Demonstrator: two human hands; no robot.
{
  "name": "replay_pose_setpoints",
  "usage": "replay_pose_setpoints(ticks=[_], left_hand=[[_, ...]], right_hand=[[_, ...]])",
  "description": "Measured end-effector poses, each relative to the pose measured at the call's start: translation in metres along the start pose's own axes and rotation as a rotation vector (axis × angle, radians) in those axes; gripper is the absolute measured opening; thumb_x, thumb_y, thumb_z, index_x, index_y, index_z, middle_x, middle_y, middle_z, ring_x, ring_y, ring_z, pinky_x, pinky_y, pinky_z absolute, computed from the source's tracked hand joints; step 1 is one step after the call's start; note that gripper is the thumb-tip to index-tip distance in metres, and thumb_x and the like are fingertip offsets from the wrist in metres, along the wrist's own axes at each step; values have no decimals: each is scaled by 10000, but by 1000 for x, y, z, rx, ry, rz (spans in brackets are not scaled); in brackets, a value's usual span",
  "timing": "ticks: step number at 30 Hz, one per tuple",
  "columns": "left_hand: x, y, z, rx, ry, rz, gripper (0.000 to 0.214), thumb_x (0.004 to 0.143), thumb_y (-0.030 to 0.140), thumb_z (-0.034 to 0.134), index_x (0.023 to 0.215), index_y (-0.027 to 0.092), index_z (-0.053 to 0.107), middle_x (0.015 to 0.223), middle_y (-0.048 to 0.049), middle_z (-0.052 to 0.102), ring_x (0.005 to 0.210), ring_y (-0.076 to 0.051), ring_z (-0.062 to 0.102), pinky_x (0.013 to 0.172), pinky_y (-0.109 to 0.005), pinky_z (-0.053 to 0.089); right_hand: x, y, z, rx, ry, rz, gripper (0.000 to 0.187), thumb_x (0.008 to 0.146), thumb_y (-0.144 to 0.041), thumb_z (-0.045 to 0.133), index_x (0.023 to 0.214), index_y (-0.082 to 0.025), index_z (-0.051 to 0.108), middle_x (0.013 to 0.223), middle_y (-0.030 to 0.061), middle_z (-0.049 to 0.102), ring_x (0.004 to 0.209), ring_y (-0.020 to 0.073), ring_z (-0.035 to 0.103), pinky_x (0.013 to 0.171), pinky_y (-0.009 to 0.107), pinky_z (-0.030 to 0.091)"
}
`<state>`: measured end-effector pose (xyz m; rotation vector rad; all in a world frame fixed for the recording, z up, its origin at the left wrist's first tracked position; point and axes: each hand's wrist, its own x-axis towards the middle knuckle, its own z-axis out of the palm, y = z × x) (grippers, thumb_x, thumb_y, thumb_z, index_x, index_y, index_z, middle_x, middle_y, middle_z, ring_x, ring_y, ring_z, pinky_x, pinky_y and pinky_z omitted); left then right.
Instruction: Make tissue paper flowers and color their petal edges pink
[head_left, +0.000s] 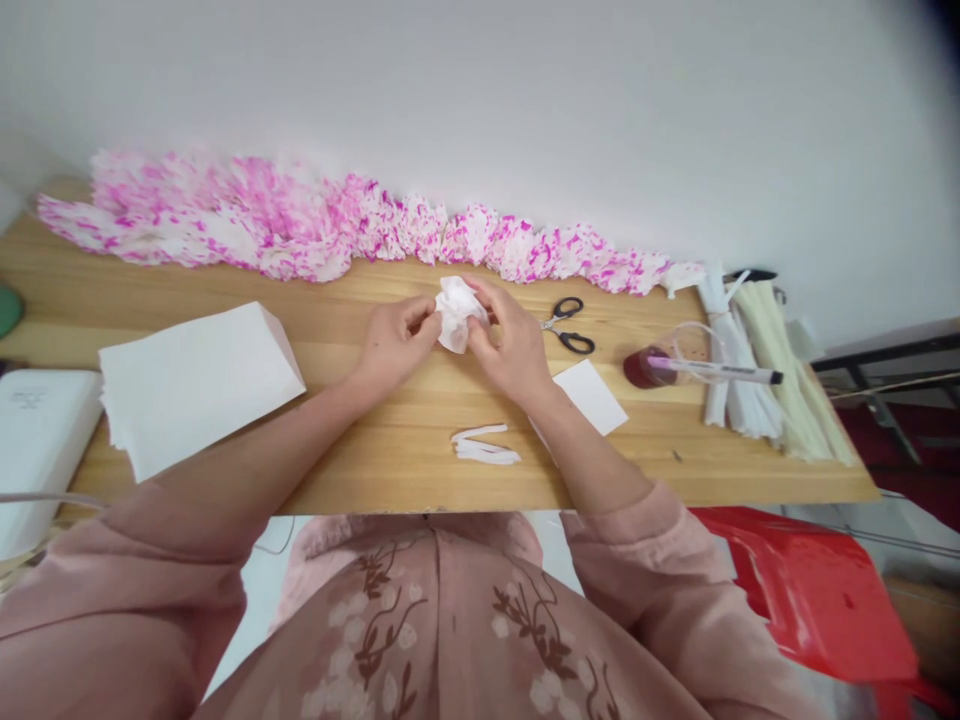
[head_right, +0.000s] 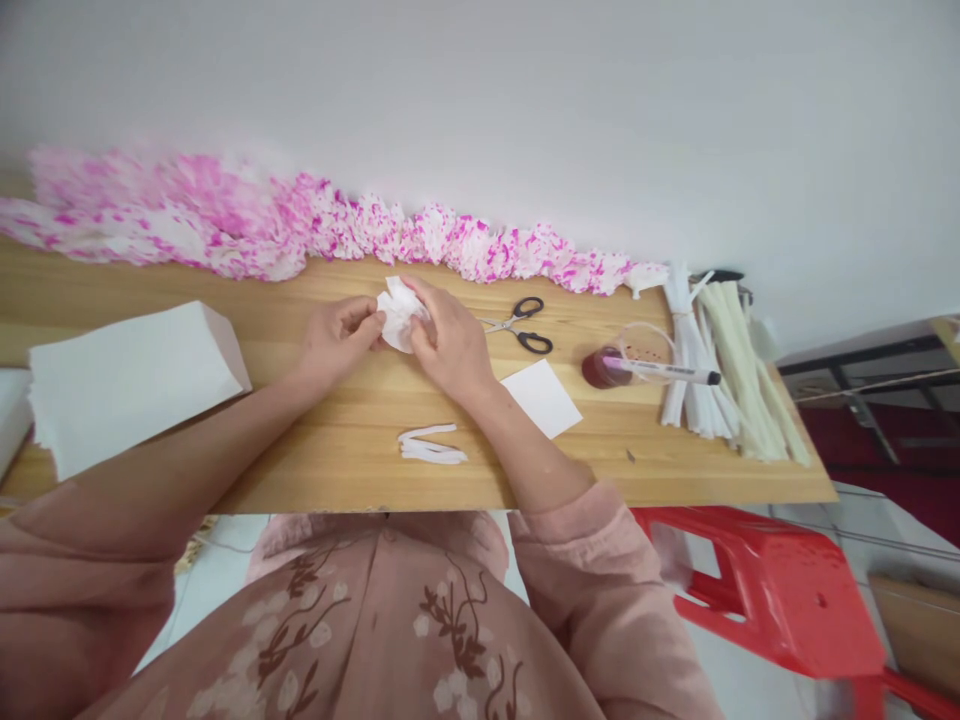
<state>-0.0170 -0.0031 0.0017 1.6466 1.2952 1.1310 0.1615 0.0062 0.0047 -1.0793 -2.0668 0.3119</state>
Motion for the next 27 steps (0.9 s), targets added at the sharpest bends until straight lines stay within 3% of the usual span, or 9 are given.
replay_pose_setpoints(ticks=[3,6,11,15,22,27], left_hand=[[-3,2,1,163,0,56,233,856,265,495,636,187,498,569,35,444,557,-114,404,551,-266,277],[-6,4,3,238,-29,116,234,870,259,488,659,180,553,587,28,501,574,-118,432,574,-270,302],[-5,3,5,165,-55,99,237,877,274,467,757,173,644,698,2,653,658,-141,552,621,-255,381],[-4,3,4,163,-62,80,247,879,278,473,762,166,660,712,-2,669,673,-145,569,629,-250,394],[-9,5,4,266,-77,218,256,890,269,503,665,195,599,598,14,550,571,-133,465,587,-276,325],[-6,2,5,61,-103,102,214,872,311,520,744,196,647,682,0,637,656,-158,563,635,-267,421]], right_hand=[[1,-2,0,-40,-14,9,437,954,-393,539,1362,-236,534,1319,89,679,1175,265,660,996,438,560],[1,-2,2,-38,8,11,415,950,-386,546,1333,-227,564,1276,92,698,1167,267,663,989,435,556],[0,3,5,131,66,155,312,957,-374,534,1222,-242,629,1102,48,750,954,202,713,866,354,579],[0,4,3,303,65,288,321,962,-427,524,1205,-243,623,956,11,754,757,155,691,718,302,573],[1,-1,4,77,76,177,331,929,-426,568,1205,-253,632,1097,40,745,948,206,698,892,374,563],[-1,9,4,166,90,282,352,980,-440,467,1250,-255,595,893,14,725,744,183,673,739,357,579]])
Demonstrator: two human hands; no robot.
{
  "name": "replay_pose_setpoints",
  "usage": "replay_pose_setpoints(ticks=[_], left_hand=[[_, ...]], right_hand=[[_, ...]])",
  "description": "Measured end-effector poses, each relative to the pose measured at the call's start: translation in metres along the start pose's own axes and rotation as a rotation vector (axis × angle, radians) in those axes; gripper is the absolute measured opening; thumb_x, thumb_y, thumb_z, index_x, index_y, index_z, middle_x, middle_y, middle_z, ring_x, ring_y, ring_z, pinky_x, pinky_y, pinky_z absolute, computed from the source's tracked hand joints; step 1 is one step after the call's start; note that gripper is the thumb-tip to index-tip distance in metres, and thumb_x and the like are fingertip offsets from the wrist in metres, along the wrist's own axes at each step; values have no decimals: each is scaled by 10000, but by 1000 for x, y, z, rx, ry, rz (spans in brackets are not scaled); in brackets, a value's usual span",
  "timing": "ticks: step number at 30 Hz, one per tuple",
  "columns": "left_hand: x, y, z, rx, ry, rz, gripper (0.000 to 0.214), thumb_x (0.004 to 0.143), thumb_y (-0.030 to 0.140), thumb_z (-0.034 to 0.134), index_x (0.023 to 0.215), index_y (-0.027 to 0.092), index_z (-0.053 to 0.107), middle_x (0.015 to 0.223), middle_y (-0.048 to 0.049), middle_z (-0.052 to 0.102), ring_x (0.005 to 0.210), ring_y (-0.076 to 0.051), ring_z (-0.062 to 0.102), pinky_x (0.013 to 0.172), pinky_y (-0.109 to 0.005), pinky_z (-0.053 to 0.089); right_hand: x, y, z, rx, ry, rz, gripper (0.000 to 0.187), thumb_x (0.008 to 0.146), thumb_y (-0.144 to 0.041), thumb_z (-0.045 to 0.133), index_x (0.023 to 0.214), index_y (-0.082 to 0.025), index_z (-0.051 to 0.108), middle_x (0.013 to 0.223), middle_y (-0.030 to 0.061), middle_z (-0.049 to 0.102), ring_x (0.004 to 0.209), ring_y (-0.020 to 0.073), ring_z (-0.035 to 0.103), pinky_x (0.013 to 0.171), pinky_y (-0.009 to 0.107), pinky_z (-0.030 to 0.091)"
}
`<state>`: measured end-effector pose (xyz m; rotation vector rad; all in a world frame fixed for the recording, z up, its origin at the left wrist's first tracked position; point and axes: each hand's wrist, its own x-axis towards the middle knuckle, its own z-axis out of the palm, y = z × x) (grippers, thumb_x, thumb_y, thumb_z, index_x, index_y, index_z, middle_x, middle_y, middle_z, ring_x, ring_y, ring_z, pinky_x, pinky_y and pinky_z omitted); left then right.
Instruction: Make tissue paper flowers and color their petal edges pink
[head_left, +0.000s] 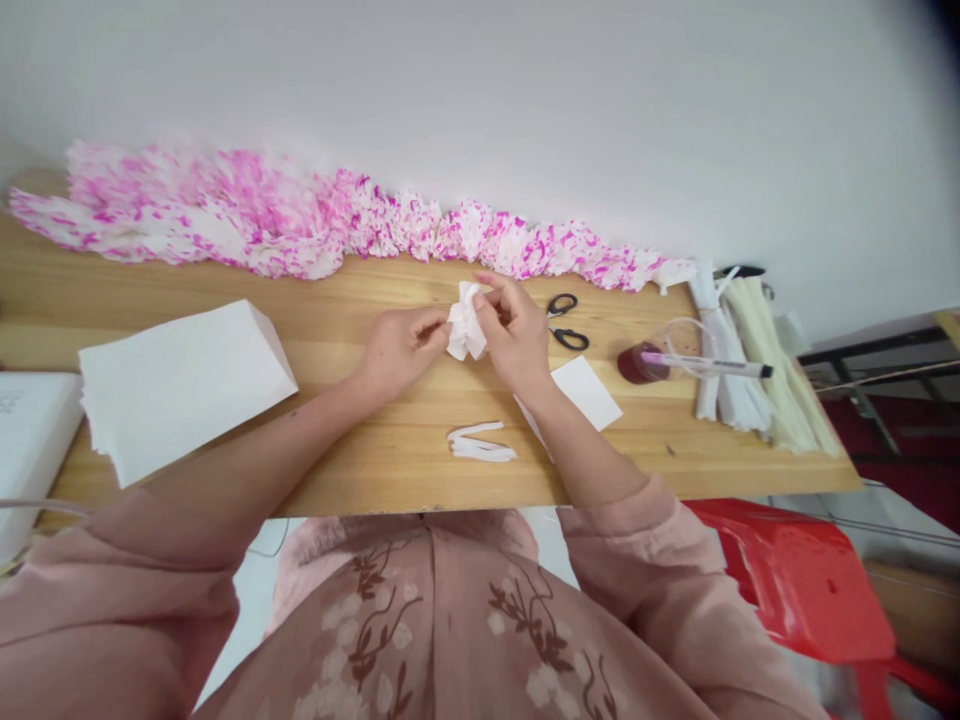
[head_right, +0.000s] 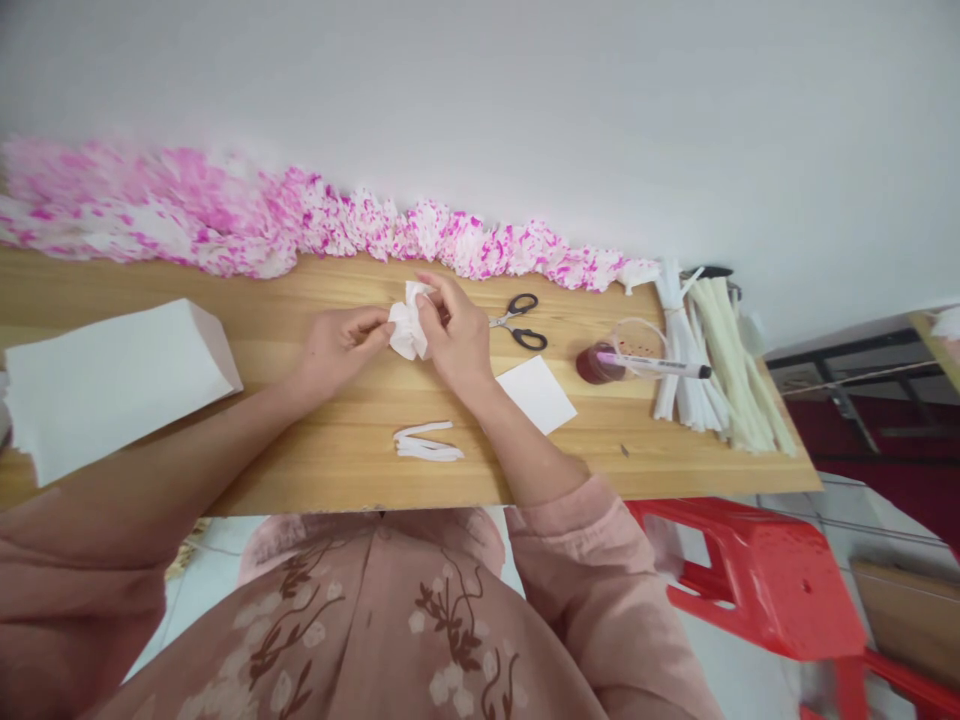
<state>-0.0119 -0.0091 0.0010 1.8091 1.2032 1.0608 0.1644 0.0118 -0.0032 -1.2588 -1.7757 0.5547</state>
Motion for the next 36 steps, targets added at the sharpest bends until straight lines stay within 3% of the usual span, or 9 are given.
replay_pose_setpoints(ticks=[7,12,15,22,26,31,36], left_hand=[[10,-5,-5,-268,107,-208,185,847,322,581,736,195,659,723,-9,678,692,-158,615,650,-263,495],[12,-3,-8,-308,152,-209,187,851,304,596,705,197,643,691,-7,663,654,-148,596,648,-268,503],[12,-2,-8,-322,160,-188,210,869,345,595,740,188,646,708,-12,669,680,-151,607,670,-269,512],[11,-2,-2,-292,147,-177,224,806,361,690,917,179,620,893,-34,715,803,-161,650,718,-266,510],[9,-6,0,-160,116,-177,161,784,316,686,837,180,618,786,-1,686,711,-140,601,643,-245,467],[11,-10,-3,-313,117,-222,189,801,333,666,727,186,573,738,-5,670,690,-136,603,638,-249,495],[14,-9,-6,-357,157,-234,240,819,362,676,702,191,557,707,-10,655,644,-131,597,624,-259,513]], right_hand=[[1,-5,-7,-10,-23,-62,447,1009,-514,400,1363,-263,507,976,36,720,833,197,702,803,381,599],[1,-15,-6,-134,-121,-222,585,930,-562,549,1417,-251,465,1284,96,676,1119,268,670,978,468,564],[1,-14,-5,-174,-122,-228,519,961,-515,507,1415,-264,475,1379,94,631,1200,281,640,1023,492,543],[-3,-5,-1,-118,-83,-129,488,1004,-458,435,1467,-304,410,1162,57,716,1001,240,712,878,453,606],[-4,-2,4,-76,-68,-90,459,1001,-468,443,1429,-303,449,1041,38,730,854,212,718,799,422,624],[1,8,1,22,-71,-51,479,1022,-486,371,1453,-280,407,981,37,737,833,206,720,811,421,621],[5,6,-5,72,-69,-43,445,1019,-514,389,1380,-269,478,871,13,724,731,179,714,682,358,631]])
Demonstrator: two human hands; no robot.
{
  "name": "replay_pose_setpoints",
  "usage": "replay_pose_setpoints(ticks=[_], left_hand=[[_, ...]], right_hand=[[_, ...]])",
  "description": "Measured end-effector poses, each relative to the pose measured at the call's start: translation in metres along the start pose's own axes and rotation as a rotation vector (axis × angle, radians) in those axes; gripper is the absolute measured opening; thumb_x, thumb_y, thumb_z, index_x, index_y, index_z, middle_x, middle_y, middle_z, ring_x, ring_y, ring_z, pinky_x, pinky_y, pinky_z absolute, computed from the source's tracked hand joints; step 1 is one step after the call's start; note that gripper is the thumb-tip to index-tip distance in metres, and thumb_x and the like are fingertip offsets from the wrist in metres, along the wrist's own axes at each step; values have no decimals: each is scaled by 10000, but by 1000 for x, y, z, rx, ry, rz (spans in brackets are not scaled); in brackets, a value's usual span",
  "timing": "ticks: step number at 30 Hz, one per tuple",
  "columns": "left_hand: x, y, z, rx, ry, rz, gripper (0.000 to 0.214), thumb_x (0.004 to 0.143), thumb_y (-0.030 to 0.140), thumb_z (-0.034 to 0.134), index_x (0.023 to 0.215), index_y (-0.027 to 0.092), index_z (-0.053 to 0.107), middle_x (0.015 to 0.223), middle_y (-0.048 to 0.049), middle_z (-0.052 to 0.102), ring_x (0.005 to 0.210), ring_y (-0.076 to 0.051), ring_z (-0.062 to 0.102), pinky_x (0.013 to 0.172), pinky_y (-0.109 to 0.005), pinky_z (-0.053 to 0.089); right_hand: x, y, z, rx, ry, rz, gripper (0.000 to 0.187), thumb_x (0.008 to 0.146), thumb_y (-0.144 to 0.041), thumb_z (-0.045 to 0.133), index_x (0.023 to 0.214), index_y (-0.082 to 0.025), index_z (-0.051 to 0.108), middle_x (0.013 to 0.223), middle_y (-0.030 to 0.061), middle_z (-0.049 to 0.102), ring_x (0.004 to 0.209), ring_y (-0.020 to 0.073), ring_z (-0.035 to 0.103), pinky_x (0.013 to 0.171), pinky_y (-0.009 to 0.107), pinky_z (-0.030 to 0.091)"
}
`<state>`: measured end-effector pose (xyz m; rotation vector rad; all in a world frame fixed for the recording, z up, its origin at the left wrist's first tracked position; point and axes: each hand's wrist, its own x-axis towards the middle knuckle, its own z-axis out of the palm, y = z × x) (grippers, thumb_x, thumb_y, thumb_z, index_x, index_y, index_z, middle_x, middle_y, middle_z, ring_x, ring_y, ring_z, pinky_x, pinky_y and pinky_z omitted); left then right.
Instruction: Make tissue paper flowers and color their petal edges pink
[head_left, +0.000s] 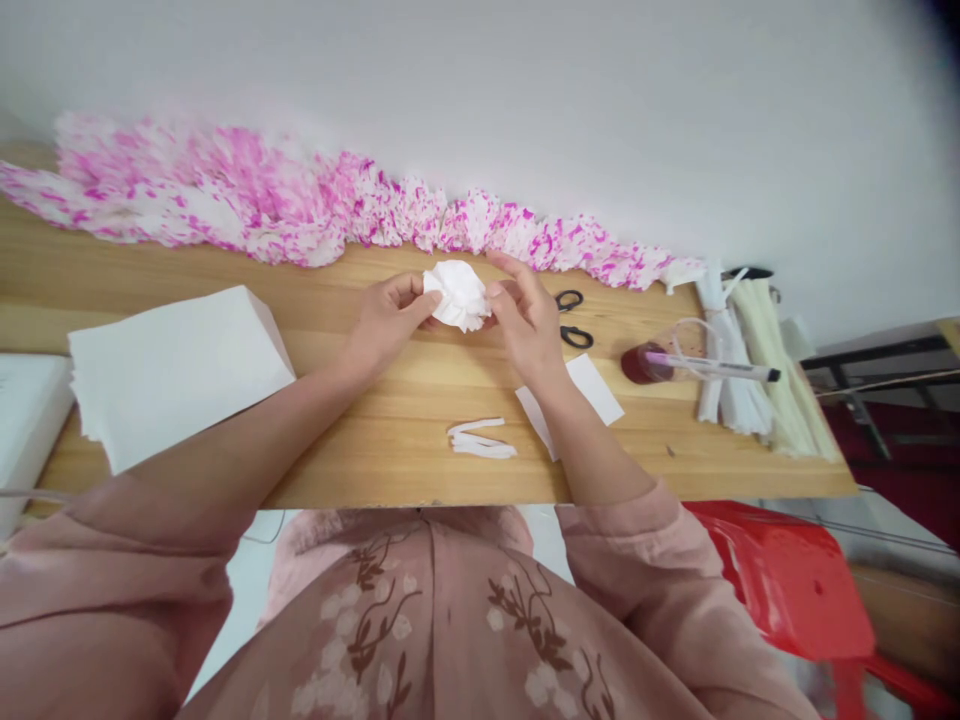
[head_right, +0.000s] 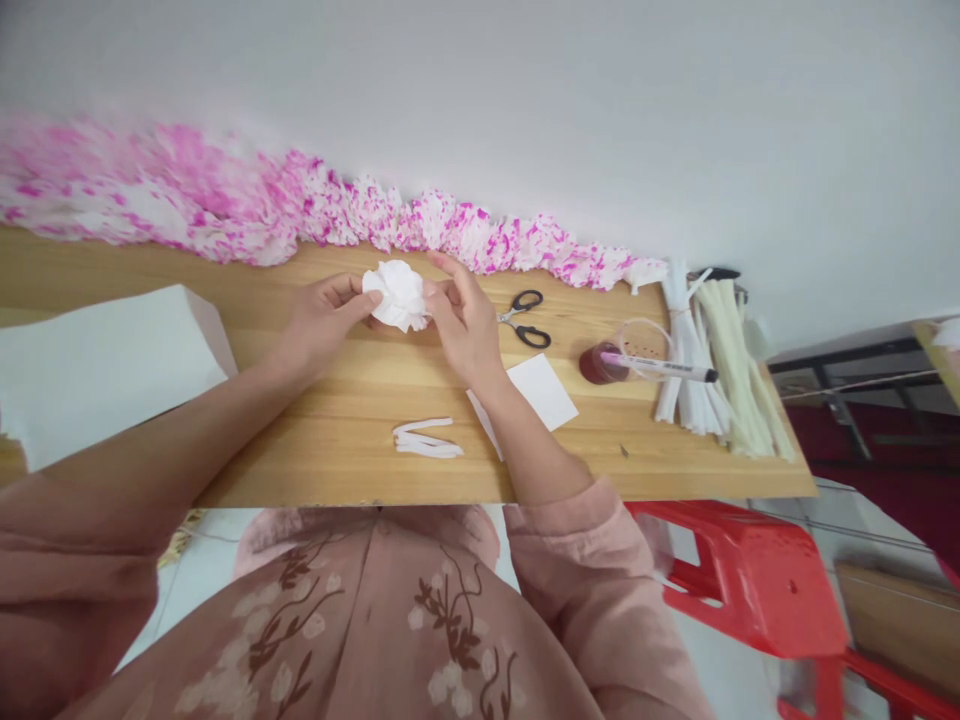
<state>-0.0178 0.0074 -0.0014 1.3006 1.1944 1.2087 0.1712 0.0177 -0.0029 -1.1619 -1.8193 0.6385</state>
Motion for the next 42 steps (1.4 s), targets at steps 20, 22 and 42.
replay_pose_setpoints(ticks=[20,22,42], left_hand=[[-8,11,0,9,-35,72,355,942,495,553,807,178,639,753,-41,682,650,-129,611,635,-267,504],[-10,11,2,91,-63,95,311,896,459,617,776,173,642,732,-31,676,653,-127,597,623,-254,479],[-8,2,5,256,-101,151,134,823,273,608,752,175,665,732,7,699,661,-117,598,622,-229,437]], right_hand=[[-5,6,9,-104,17,1,510,1003,-437,417,1489,-296,353,968,33,730,868,224,719,796,440,622],[-5,4,10,-82,16,21,484,994,-435,444,1454,-294,396,922,18,724,821,220,715,781,434,621],[0,-2,1,-59,17,73,302,907,-323,578,1199,-258,615,814,-15,706,625,154,602,664,324,529]])
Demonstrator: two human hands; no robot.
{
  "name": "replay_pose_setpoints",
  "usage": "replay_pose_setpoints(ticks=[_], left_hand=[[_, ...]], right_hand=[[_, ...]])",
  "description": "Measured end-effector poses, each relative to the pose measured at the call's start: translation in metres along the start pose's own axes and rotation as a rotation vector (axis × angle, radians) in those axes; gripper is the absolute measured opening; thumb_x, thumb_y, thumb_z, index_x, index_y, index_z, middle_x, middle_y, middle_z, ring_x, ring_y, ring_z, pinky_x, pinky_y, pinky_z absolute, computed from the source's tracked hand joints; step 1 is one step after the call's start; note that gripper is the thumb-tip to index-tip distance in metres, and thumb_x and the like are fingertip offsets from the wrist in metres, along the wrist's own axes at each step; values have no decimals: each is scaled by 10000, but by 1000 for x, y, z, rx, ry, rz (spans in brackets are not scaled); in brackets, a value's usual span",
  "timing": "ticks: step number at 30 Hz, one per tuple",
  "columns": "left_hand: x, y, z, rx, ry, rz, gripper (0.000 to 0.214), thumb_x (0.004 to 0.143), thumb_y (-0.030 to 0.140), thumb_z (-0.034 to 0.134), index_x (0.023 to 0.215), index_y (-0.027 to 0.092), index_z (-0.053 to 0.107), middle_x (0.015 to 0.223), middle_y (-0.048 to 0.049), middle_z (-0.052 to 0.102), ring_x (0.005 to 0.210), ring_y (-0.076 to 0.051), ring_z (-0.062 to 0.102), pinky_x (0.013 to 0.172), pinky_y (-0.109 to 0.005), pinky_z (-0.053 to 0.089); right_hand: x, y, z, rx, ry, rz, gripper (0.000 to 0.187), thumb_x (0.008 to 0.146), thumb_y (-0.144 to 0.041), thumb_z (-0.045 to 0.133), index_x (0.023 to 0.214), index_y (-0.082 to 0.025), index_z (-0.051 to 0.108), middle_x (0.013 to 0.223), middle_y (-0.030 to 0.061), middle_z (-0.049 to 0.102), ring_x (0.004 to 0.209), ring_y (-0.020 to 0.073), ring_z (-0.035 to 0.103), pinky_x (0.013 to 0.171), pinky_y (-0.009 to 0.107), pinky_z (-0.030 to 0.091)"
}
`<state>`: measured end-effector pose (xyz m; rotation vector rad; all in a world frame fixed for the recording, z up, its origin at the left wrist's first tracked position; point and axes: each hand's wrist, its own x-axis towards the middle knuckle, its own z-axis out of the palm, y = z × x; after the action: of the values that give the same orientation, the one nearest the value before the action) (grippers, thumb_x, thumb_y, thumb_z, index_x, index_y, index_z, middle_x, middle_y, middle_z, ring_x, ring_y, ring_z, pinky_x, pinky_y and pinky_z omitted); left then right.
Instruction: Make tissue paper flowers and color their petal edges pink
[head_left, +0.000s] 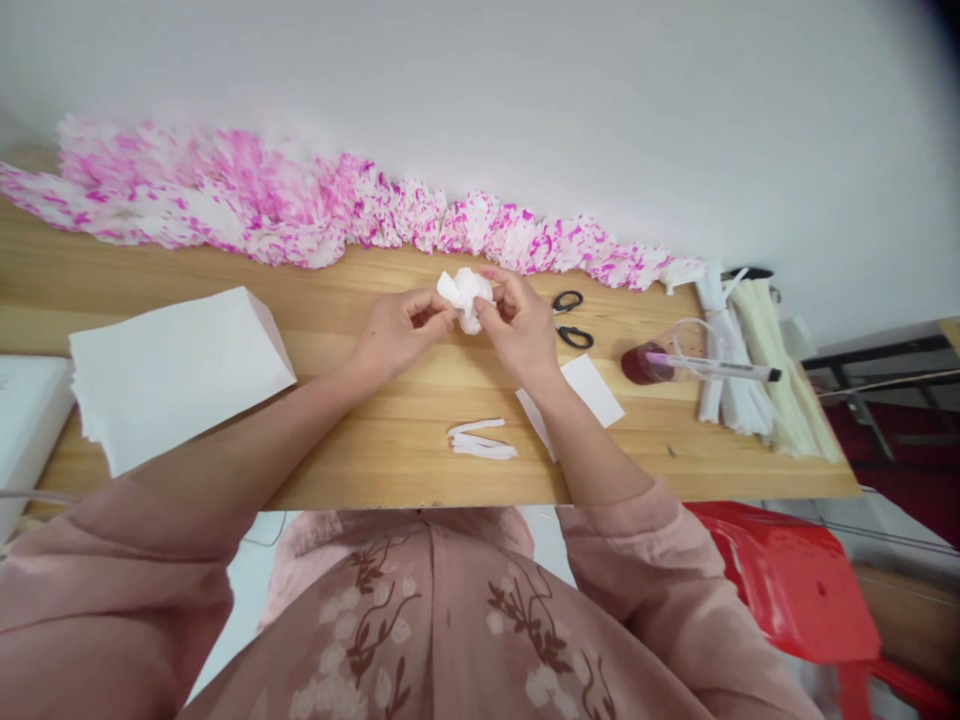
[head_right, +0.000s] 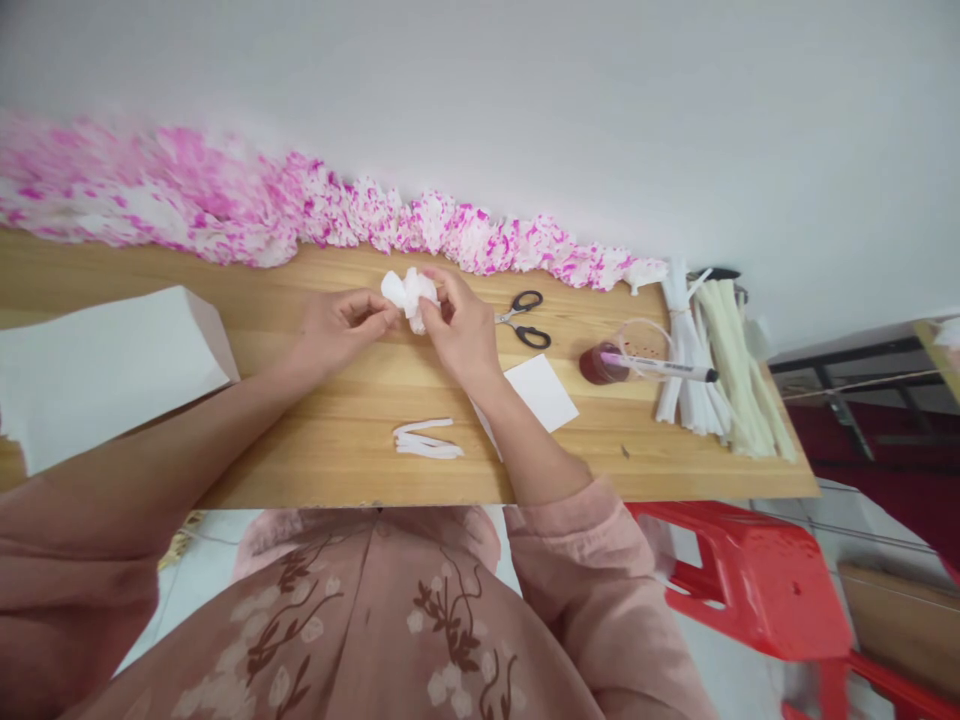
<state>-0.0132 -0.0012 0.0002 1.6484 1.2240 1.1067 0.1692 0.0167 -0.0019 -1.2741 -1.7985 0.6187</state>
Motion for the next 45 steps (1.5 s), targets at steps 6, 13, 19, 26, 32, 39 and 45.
replay_pose_setpoints(ticks=[6,13,19,26,32,39,45], left_hand=[[-4,4,0,235,33,133,96,832,256,660,862,186,719,834,-19,751,732,-145,639,664,-253,447],[-8,7,-1,298,103,146,132,862,309,665,826,188,703,768,-16,733,667,-133,619,620,-250,429],[-11,14,-2,463,109,198,138,885,319,649,846,211,725,655,2,684,582,-134,560,611,-277,395],[-10,16,-2,565,88,215,157,897,330,629,848,224,734,614,17,669,550,-133,548,651,-293,408],[-9,12,-2,529,101,203,163,892,299,598,831,215,725,607,20,654,541,-122,522,619,-274,379],[-9,12,-1,413,117,170,163,864,274,584,762,215,696,558,29,570,523,-119,471,577,-276,342],[-6,8,1,253,157,70,98,806,228,593,745,206,667,568,45,551,521,-103,453,536,-256,323]], right_hand=[[-2,0,6,23,-15,1,277,933,-330,550,1192,-256,613,736,-31,645,616,145,585,624,300,494],[-5,-7,8,34,-13,28,273,911,-308,584,1173,-246,631,661,-56,580,584,134,544,621,290,472],[-6,-15,6,29,-27,56,268,917,-306,589,1171,-237,636,718,-49,641,613,120,564,656,278,475],[-7,-16,7,27,-26,70,267,910,-285,602,1169,-235,643,756,-44,663,640,118,569,669,268,464],[-8,-18,8,11,-56,66,290,915,-280,582,1196,-235,638,749,-47,671,631,121,564,674,269,462],[-8,-16,9,-19,-56,48,298,920,-291,575,1204,-232,643,749,-40,682,638,132,583,676,275,472],[-6,-11,5,-84,-46,-12,287,933,-307,561,1204,-244,630,807,-21,717,681,151,633,681,292,501]])
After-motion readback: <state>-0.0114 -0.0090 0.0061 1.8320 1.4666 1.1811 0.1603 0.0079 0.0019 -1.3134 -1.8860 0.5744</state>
